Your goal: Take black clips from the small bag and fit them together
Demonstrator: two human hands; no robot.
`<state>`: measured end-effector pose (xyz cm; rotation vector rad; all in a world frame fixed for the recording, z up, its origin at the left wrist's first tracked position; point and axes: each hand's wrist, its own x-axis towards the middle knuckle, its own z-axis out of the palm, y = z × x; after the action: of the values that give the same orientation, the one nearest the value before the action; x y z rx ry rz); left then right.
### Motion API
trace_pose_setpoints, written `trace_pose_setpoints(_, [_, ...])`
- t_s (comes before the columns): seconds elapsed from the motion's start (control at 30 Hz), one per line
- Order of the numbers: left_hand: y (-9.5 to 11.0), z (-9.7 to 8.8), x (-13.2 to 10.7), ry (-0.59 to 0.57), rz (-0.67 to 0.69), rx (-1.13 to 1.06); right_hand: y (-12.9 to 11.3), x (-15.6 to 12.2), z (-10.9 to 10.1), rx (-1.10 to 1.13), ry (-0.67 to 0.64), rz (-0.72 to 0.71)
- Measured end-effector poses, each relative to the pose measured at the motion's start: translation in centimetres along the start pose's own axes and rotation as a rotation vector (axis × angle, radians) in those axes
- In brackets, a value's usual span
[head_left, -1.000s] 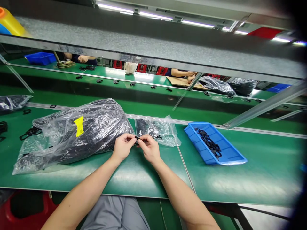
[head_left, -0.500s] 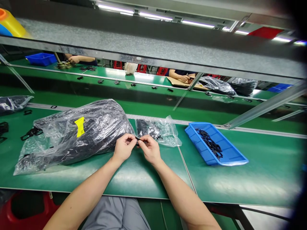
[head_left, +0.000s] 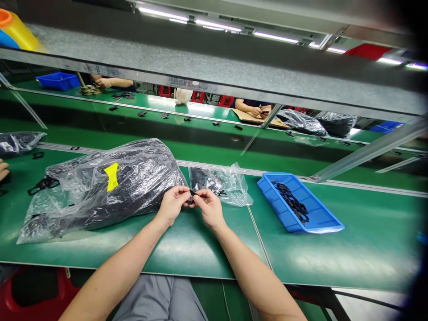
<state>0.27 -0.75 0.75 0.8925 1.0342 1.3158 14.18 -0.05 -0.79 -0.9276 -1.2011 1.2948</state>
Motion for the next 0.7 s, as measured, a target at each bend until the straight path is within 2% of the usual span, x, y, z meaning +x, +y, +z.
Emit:
trace_pose_setpoints(0.13, [-0.4, -0.2, 0.1, 0.009, 0.116, 0.141, 0.1, 0.2, -0.2, -0.001, -0.003, 0.030])
trace_pose_setpoints(0.27, [-0.8, -0.5, 0.2, -0.018, 0.262, 0.303, 0.0, 0.2, -0.5, -0.232, -0.017, -0.043])
trace_pose_setpoints(0.33, [-0.9, -0.6, 0.2, -0.027, 0.279, 0.327, -0.1, 0.2, -0.7, -0.299, -0.025, -0.057])
trace_pose_setpoints(0.47, [-1.2, -0.4, 0.3, -0.003, 0.211, 0.229, -0.3, 0.5, -0.5, -0.061, -0.002, 0.065])
trace_pose_setpoints(0.57, [-1.4, -0.3, 0.3, -0.035, 0.181, 0.187, -0.5, 0.7, -0.3, 0.141, 0.028, 0.143])
trace_pose_setpoints(0.7, [-1.3, -0.4, 0.3, -0.010, 0.178, 0.205, -0.7, 0.4, -0.1, 0.198, -0.029, 0.241])
